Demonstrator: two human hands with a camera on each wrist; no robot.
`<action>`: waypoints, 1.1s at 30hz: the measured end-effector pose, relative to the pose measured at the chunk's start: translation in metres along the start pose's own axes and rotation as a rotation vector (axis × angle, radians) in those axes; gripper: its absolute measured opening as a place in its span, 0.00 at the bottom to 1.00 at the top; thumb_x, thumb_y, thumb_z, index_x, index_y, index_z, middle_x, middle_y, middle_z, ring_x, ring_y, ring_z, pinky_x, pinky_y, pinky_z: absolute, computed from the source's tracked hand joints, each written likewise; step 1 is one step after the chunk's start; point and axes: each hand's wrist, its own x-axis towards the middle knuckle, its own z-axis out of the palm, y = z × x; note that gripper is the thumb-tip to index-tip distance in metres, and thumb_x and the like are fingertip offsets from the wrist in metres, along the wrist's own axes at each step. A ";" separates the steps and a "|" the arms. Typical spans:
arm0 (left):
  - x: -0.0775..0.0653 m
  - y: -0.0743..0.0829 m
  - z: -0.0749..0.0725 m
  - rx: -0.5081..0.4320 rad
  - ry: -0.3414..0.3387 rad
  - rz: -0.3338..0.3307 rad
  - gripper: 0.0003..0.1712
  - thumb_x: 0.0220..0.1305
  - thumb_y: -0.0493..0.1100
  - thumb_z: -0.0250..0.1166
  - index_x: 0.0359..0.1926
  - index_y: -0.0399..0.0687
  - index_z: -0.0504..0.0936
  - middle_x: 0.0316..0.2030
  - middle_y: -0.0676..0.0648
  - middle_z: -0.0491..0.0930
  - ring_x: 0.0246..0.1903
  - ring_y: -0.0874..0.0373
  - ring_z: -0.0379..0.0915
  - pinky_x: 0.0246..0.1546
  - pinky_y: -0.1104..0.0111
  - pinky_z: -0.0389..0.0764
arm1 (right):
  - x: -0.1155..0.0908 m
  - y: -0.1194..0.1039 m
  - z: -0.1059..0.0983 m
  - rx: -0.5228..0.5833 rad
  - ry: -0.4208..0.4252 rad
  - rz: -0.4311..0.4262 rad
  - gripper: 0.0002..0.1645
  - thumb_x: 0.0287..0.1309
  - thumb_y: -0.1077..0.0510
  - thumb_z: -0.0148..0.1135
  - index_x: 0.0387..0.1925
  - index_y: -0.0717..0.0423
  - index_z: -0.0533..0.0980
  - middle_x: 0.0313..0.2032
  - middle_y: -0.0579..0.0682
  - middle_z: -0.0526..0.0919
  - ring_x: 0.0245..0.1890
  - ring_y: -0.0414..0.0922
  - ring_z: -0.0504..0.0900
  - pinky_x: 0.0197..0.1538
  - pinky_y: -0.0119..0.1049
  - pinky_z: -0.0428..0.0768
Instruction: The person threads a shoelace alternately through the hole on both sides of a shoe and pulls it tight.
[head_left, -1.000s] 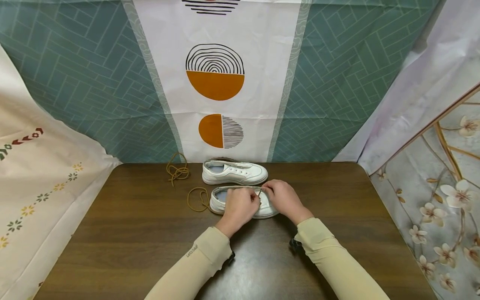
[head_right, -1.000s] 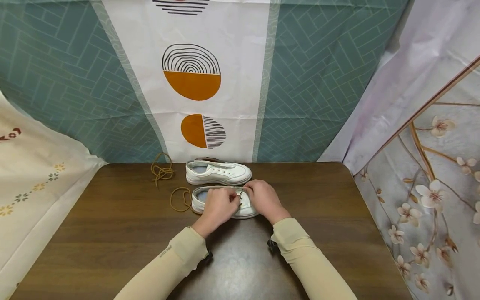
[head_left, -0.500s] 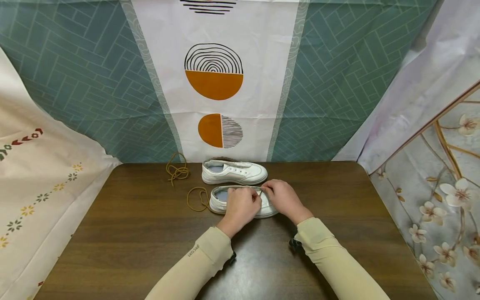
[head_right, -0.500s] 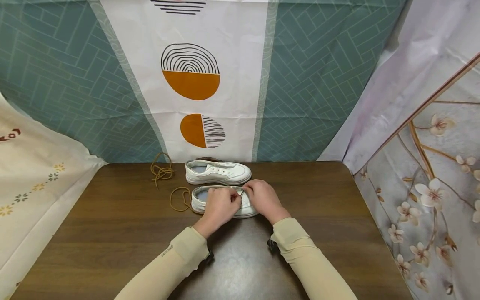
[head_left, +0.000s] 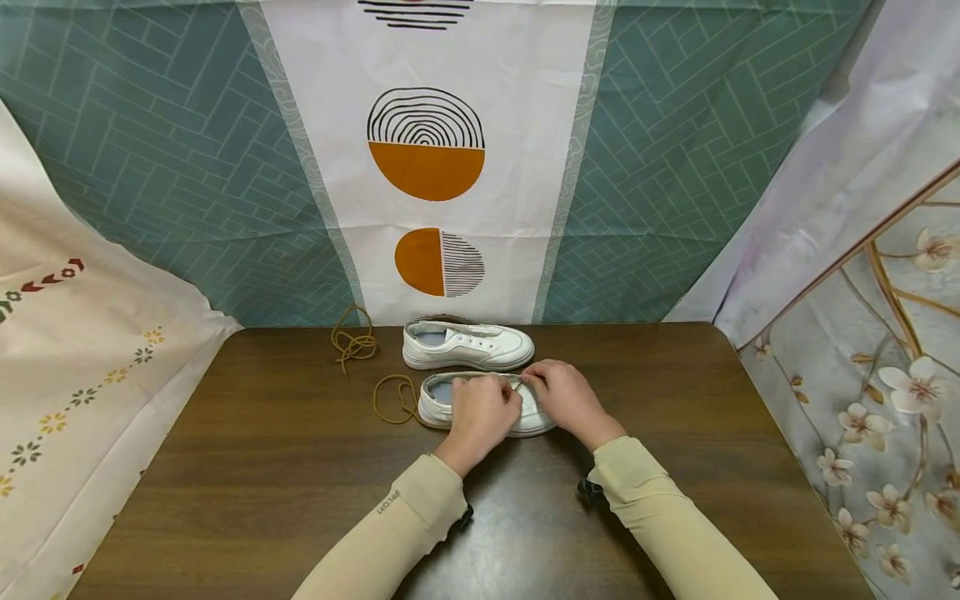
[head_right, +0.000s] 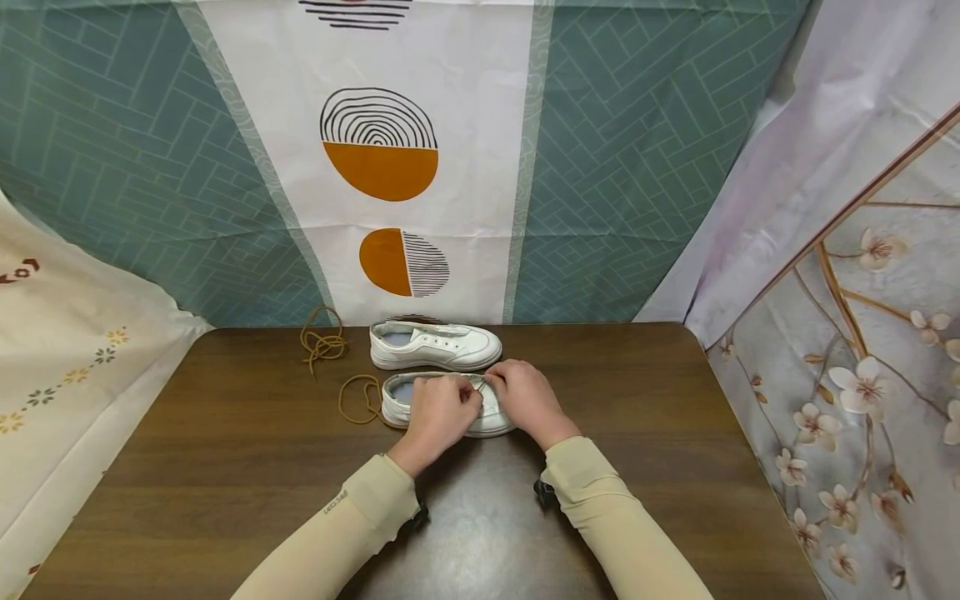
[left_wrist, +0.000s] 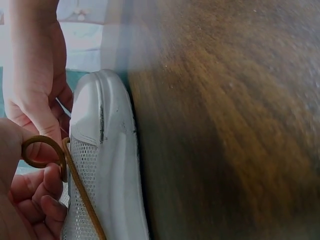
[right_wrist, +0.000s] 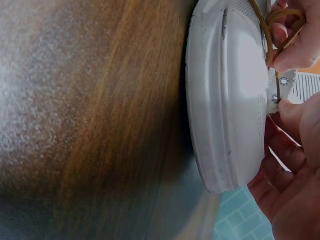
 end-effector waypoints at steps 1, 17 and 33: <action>0.000 0.000 0.000 -0.001 0.000 -0.004 0.18 0.50 0.47 0.58 0.07 0.62 0.67 0.09 0.61 0.68 0.16 0.58 0.70 0.32 0.58 0.63 | 0.000 0.000 0.000 -0.001 0.001 -0.002 0.11 0.64 0.49 0.55 0.38 0.45 0.82 0.40 0.43 0.83 0.44 0.43 0.81 0.48 0.42 0.77; 0.002 -0.001 0.004 -0.011 0.007 0.019 0.14 0.52 0.47 0.59 0.11 0.63 0.74 0.12 0.60 0.75 0.17 0.58 0.72 0.31 0.61 0.60 | -0.002 0.001 0.000 0.033 0.013 -0.004 0.11 0.65 0.47 0.53 0.38 0.43 0.79 0.38 0.41 0.81 0.40 0.41 0.80 0.45 0.41 0.77; -0.004 -0.014 -0.014 -0.180 0.041 0.062 0.08 0.58 0.48 0.64 0.23 0.59 0.82 0.18 0.60 0.75 0.22 0.66 0.71 0.26 0.69 0.69 | 0.007 0.002 -0.012 0.309 0.079 0.057 0.07 0.67 0.53 0.50 0.37 0.50 0.72 0.33 0.47 0.82 0.35 0.42 0.79 0.41 0.38 0.77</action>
